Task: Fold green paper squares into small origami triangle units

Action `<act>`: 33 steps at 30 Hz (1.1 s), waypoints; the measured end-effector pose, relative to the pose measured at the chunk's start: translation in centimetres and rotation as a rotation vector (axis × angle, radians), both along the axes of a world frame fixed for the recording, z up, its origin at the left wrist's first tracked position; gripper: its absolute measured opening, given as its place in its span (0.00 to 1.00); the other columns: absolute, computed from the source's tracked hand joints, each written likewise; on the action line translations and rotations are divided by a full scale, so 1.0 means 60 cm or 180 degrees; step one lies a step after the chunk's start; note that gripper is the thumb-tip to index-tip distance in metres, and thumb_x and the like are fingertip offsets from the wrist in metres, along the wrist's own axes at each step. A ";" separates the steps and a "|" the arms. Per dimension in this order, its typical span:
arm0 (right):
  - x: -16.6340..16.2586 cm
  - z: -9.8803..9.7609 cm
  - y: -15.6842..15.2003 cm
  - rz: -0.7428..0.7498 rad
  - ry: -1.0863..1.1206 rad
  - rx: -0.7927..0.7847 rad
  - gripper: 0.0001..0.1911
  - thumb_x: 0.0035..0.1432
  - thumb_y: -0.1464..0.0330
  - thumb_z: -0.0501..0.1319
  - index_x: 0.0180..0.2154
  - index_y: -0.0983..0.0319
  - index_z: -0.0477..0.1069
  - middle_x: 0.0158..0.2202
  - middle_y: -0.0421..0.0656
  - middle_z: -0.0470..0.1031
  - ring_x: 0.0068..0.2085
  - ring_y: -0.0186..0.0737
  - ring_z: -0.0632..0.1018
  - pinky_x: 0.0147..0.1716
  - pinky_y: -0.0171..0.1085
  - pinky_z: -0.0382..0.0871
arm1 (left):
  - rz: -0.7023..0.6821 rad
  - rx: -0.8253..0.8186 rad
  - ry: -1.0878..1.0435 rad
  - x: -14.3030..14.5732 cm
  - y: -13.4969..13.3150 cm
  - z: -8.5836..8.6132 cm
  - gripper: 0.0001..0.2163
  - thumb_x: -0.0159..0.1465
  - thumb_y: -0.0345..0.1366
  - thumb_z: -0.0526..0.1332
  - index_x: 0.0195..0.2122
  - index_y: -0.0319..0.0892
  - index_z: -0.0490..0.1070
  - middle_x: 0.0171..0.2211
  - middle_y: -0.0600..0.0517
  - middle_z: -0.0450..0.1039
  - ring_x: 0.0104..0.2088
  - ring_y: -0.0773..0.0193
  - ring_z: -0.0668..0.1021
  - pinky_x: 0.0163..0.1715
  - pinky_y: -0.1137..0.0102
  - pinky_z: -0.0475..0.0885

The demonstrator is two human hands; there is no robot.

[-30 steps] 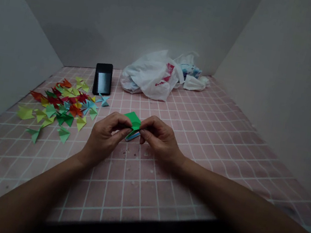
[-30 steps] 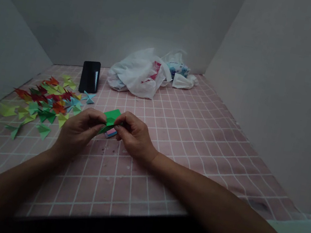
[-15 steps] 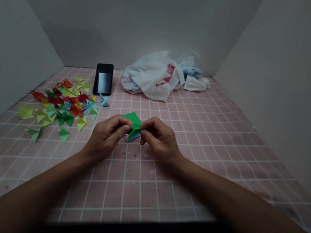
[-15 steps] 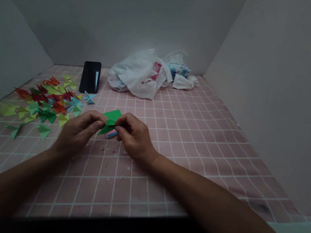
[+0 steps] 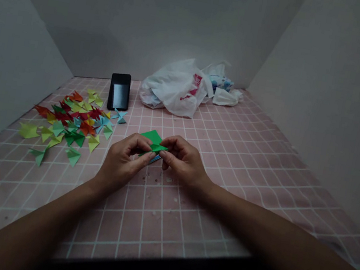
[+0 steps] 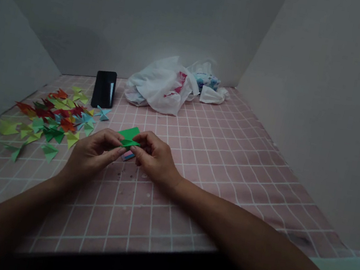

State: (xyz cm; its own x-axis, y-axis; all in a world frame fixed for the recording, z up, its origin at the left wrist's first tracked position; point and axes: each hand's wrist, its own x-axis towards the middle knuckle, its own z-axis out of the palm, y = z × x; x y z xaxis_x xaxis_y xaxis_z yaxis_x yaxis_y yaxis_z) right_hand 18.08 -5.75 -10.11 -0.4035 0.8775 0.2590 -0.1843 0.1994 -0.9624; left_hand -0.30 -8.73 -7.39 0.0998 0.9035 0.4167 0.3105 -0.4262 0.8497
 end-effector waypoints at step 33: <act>0.014 0.014 -0.008 -0.0483 -0.0575 0.2016 0.07 0.67 0.75 0.63 0.42 0.57 0.75 0.40 0.42 0.76 0.43 0.39 0.78 0.45 0.42 0.74 | -0.0123 0.0865 0.0423 -0.011 0.000 -0.016 0.14 0.62 0.26 0.70 0.47 0.45 0.71 0.39 0.55 0.76 0.38 0.67 0.84 0.43 0.72 0.83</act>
State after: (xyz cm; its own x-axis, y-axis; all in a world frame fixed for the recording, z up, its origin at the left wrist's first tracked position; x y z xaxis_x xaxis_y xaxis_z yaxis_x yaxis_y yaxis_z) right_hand 18.91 -6.25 -9.28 -0.3731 0.6289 0.6822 0.0433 0.7462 -0.6643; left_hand -0.99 -8.73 -8.36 0.2017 0.7552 0.6237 0.3903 -0.6460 0.6560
